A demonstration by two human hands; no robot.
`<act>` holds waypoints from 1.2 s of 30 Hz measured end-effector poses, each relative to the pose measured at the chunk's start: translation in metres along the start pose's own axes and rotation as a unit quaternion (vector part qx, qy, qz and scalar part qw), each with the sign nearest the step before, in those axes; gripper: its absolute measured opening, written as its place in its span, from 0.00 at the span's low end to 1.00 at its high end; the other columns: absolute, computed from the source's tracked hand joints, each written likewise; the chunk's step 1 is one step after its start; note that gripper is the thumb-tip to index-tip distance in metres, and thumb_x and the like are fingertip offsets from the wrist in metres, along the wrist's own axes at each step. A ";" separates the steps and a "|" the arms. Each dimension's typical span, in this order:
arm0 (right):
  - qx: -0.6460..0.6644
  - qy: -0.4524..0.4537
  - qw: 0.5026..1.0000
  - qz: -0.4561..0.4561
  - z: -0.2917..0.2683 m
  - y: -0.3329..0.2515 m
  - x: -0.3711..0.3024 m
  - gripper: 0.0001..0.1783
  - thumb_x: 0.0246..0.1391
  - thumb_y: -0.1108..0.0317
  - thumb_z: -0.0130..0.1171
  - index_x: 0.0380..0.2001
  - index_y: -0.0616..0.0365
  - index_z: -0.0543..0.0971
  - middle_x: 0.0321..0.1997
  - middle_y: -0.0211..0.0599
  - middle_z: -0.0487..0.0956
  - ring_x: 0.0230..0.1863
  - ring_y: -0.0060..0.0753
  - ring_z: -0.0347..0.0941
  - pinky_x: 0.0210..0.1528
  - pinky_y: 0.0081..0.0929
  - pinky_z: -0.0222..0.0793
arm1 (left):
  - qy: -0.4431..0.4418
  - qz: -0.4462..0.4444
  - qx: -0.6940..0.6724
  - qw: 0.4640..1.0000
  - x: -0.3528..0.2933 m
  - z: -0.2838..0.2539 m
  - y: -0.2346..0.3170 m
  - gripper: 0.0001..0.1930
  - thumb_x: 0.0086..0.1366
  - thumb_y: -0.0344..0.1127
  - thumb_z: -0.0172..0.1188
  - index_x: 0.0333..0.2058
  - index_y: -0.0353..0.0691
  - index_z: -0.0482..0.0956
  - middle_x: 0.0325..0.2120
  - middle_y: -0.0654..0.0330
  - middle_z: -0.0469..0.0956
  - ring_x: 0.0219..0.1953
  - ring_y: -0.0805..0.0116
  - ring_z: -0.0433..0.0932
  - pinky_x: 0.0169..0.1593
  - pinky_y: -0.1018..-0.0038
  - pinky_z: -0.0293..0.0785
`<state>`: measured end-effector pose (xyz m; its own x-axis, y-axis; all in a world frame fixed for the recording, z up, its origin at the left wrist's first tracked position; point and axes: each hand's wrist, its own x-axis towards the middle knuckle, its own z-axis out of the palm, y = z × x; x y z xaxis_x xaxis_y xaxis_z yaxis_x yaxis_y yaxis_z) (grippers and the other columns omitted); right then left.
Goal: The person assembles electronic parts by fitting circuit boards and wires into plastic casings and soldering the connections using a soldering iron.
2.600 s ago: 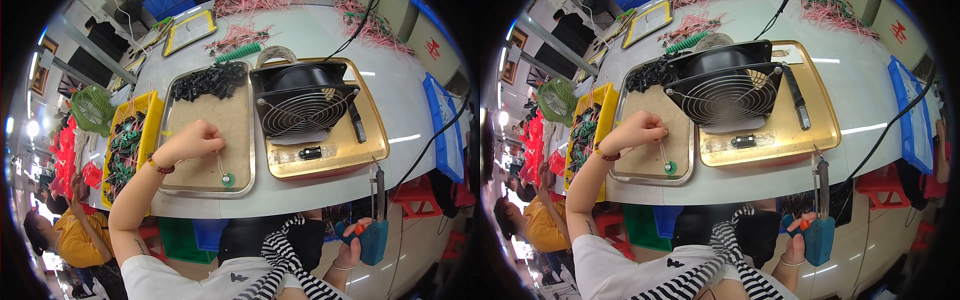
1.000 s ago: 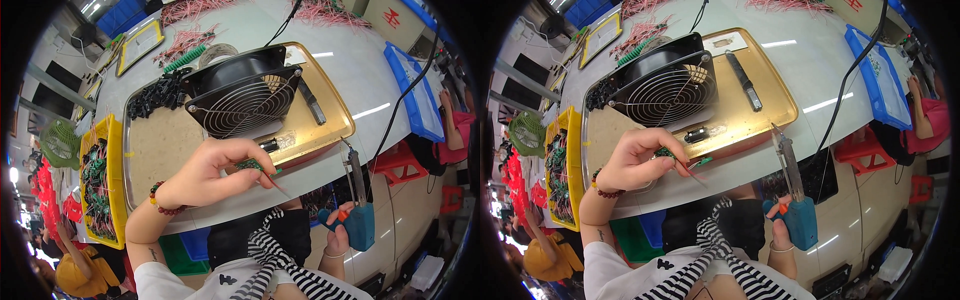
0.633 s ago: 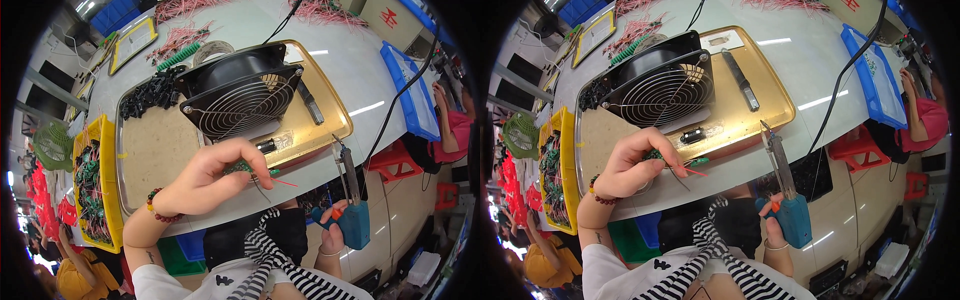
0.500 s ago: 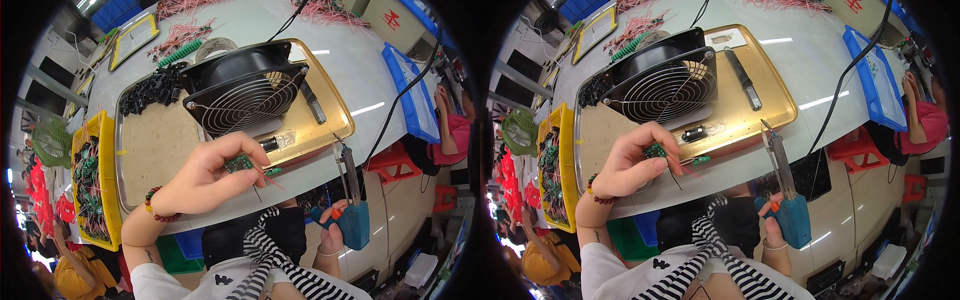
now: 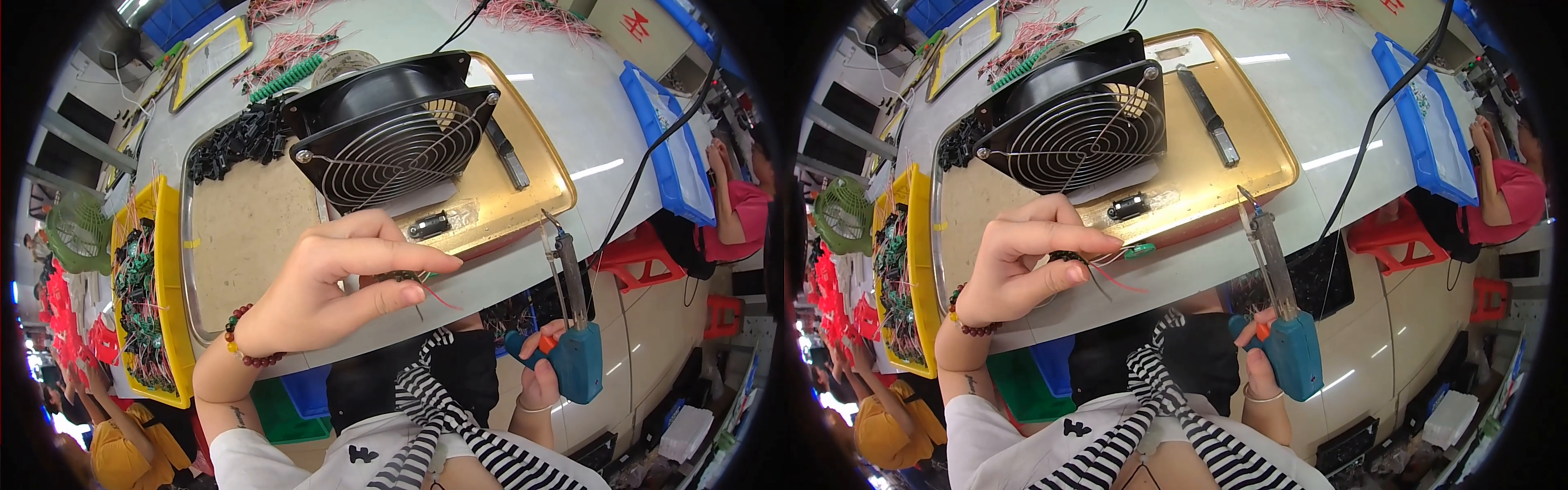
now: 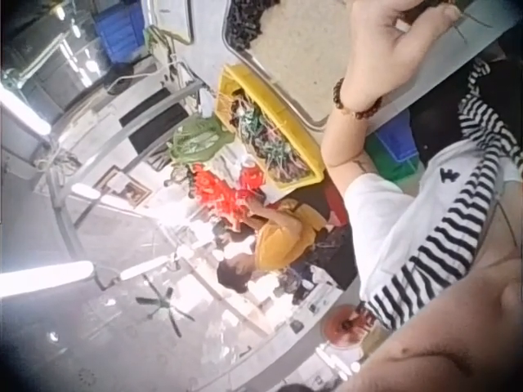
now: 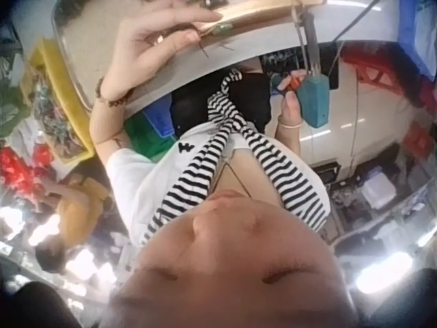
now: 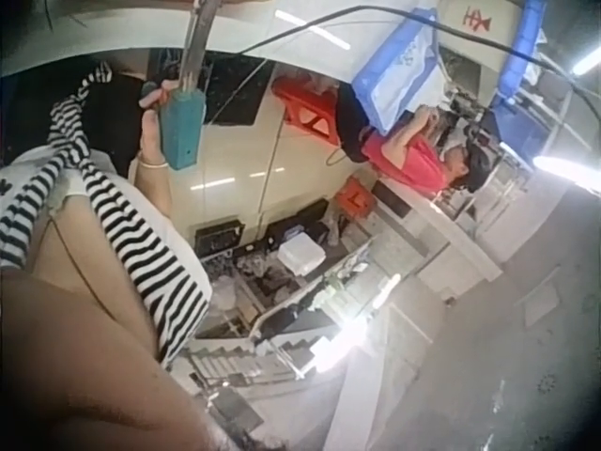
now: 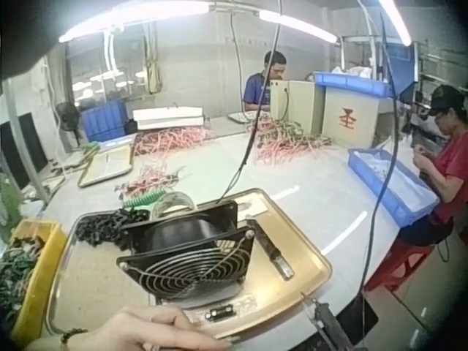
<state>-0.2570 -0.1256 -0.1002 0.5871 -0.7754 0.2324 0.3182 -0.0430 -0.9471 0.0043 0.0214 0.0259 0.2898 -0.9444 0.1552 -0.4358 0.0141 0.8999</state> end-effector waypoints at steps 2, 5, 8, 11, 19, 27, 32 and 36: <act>-0.006 -0.005 1.000 0.006 0.000 -0.002 -0.001 0.26 0.45 0.65 0.60 0.48 0.62 0.66 0.44 0.44 0.68 0.25 0.29 0.69 0.29 0.21 0.64 | 0.018 -0.017 -0.067 0.997 0.000 0.006 -0.003 0.13 0.59 0.30 0.63 0.43 0.33 0.82 0.30 0.57 0.80 0.33 0.70 0.76 0.39 0.77 0.70; -0.030 0.026 0.998 0.044 0.007 -0.010 0.000 0.32 0.46 0.52 0.66 0.47 0.60 0.67 0.37 0.33 0.71 0.27 0.26 0.71 0.31 0.21 0.64 | 0.021 -0.083 -0.193 0.977 0.000 0.012 0.002 0.12 0.60 0.30 0.63 0.42 0.32 0.82 0.31 0.56 0.81 0.32 0.70 0.77 0.40 0.77 0.71; -0.037 0.027 0.998 0.037 0.007 -0.011 0.000 0.32 0.46 0.52 0.66 0.47 0.60 0.66 0.38 0.33 0.71 0.27 0.26 0.72 0.31 0.21 0.64 | -0.007 -0.089 -0.236 0.968 0.001 0.012 -0.003 0.11 0.60 0.30 0.63 0.41 0.31 0.82 0.31 0.56 0.81 0.32 0.69 0.77 0.41 0.76 0.72; -0.024 0.015 0.999 0.032 0.006 -0.008 -0.001 0.32 0.46 0.53 0.66 0.47 0.60 0.66 0.39 0.33 0.71 0.27 0.26 0.72 0.32 0.22 0.64 | 0.006 -0.013 -0.220 0.975 0.001 0.016 -0.010 0.10 0.59 0.29 0.63 0.40 0.31 0.83 0.31 0.55 0.80 0.33 0.68 0.78 0.41 0.75 0.73; -0.040 0.020 0.998 0.034 0.007 -0.009 -0.002 0.33 0.46 0.51 0.66 0.47 0.60 0.66 0.39 0.33 0.71 0.26 0.25 0.72 0.32 0.22 0.64 | 0.042 -0.051 -0.291 0.954 -0.001 0.018 -0.002 0.11 0.58 0.23 0.61 0.41 0.31 0.81 0.34 0.55 0.81 0.37 0.67 0.80 0.44 0.76 0.73; -0.040 0.022 0.998 0.039 0.008 -0.010 -0.002 0.33 0.45 0.51 0.67 0.47 0.60 0.66 0.39 0.32 0.71 0.26 0.26 0.73 0.31 0.21 0.64 | 0.034 -0.040 -0.256 0.965 -0.003 0.017 -0.006 0.12 0.60 0.19 0.55 0.42 0.32 0.80 0.38 0.60 0.80 0.43 0.76 0.78 0.45 0.81 0.73; -0.036 0.019 0.998 0.039 0.007 -0.010 -0.003 0.33 0.46 0.51 0.67 0.47 0.60 0.66 0.39 0.33 0.71 0.26 0.26 0.73 0.31 0.21 0.64 | 0.035 -0.051 -0.256 0.965 -0.003 0.016 -0.005 0.12 0.59 0.19 0.55 0.41 0.32 0.80 0.38 0.60 0.80 0.43 0.76 0.78 0.44 0.82 0.72; -0.038 0.019 0.999 0.030 0.005 -0.007 -0.003 0.33 0.46 0.51 0.67 0.47 0.60 0.66 0.39 0.33 0.71 0.26 0.26 0.73 0.31 0.21 0.64 | 0.061 -0.091 -0.209 0.972 -0.001 0.015 -0.002 0.10 0.59 0.22 0.55 0.39 0.32 0.81 0.33 0.62 0.81 0.37 0.79 0.79 0.37 0.82 0.74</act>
<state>-0.2577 -0.1197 -0.0930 0.5743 -0.8015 0.1665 0.2248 -0.0412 -0.9735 -0.0084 0.0172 0.0178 0.4395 -0.8983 0.0020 0.0097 0.0069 0.9999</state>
